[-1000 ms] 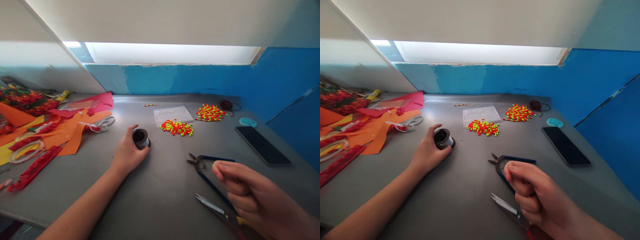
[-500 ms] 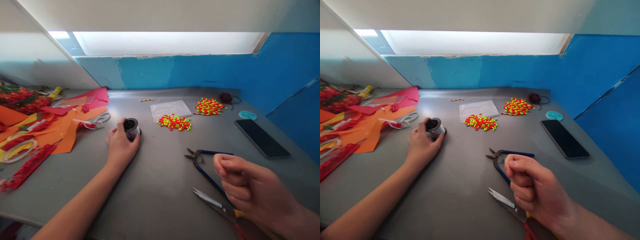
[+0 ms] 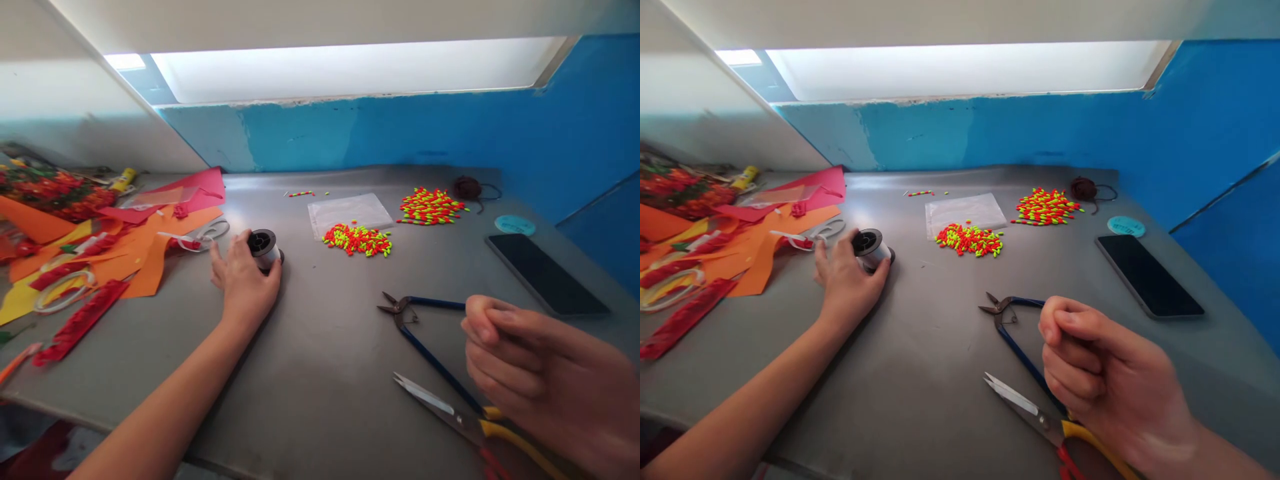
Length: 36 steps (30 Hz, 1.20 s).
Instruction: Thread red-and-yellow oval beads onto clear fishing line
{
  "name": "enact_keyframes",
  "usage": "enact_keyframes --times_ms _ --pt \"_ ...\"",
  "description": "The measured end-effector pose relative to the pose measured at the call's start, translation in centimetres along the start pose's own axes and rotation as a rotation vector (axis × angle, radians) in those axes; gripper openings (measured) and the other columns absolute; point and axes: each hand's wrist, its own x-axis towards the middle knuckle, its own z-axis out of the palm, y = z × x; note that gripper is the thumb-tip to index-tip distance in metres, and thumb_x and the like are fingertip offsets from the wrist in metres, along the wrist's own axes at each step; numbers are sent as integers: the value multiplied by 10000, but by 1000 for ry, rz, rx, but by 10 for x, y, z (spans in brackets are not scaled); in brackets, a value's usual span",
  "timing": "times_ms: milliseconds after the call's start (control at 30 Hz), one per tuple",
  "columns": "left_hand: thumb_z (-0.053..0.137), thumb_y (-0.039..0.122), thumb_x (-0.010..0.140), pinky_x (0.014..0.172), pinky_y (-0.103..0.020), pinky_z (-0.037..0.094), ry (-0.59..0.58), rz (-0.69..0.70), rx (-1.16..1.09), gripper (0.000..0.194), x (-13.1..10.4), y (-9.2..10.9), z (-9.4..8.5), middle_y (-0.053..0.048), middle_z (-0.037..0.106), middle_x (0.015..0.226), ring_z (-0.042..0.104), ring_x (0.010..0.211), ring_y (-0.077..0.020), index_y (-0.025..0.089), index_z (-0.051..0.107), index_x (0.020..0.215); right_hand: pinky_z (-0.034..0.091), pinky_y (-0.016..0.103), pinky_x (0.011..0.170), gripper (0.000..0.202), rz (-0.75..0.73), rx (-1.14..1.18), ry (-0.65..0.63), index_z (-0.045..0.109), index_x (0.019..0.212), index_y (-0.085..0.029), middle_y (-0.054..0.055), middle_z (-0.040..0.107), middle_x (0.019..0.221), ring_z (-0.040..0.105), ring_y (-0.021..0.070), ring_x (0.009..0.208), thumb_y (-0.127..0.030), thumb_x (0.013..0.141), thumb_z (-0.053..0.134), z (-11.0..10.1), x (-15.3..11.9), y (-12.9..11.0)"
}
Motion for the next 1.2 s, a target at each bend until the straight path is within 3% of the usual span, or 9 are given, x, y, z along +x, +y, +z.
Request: enact_keyframes --times_ms 200,467,567,633,733,833,933,1000,1200 --pt "715 391 941 1311 -742 155 -9 -28 29 828 3 -1 5 -279 179 1816 -37 1690 -532 115 390 1650 128 248 399 263 -56 25 15 733 646 -227 -105 141 540 89 28 400 -399 794 867 -2 -4 -2" --pt "732 379 929 1325 -719 100 -8 -55 25 860 3 -1 8 -301 91 1824 -66 1681 -552 107 352 1651 46 240 335 201 -160 77 139 700 686 -236 -90 197 535 64 47 400 -343 806 821 1 -18 -10" --pt "735 374 923 1326 -717 108 0 -52 24 855 1 1 7 -305 87 1823 -60 1684 -549 104 356 1641 157 214 326 147 -182 128 194 704 757 -232 -67 250 601 145 70 437 -287 888 740 3 -33 -10" --pt "727 375 923 1325 -717 124 12 -41 20 844 -1 1 6 -305 98 1821 -50 1690 -536 107 359 1634 293 191 342 103 -197 130 240 724 762 -213 -41 323 650 252 77 474 -241 854 762 5 -42 -7" --pt "725 375 916 1324 -719 141 28 -25 14 842 -3 1 5 -300 130 1817 -34 1697 -519 116 359 1630 516 207 458 80 -272 100 284 755 721 -200 24 493 764 463 111 592 -211 734 833 7 -49 -3" --pt "730 360 918 1327 -720 142 24 -23 15 851 -5 2 3 -311 131 1813 -18 1692 -533 95 357 1636 677 300 819 63 -345 69 343 790 683 -229 78 638 948 671 234 970 -182 688 831 8 -54 3" --pt "729 346 923 1326 -724 149 19 -25 10 864 -7 3 -1 -327 112 1811 11 1683 -558 70 348 1647 611 380 1083 81 -372 -1 335 817 672 -281 88 733 1261 579 318 1397 -234 731 787 9 -62 8" --pt "721 343 928 1324 -723 157 14 -24 5 864 -8 3 -3 -336 115 1808 25 1679 -565 52 348 1651 546 423 1172 171 -391 -40 337 808 644 -302 54 731 1408 490 314 1522 -267 788 722 12 -68 10" --pt "698 335 928 1327 -707 178 13 -29 -12 849 -9 3 -6 -317 124 1816 27 1691 -534 61 356 1655 445 490 1268 279 -520 -53 229 713 538 -316 72 790 977 466 302 1570 -243 804 673 27 -79 13"
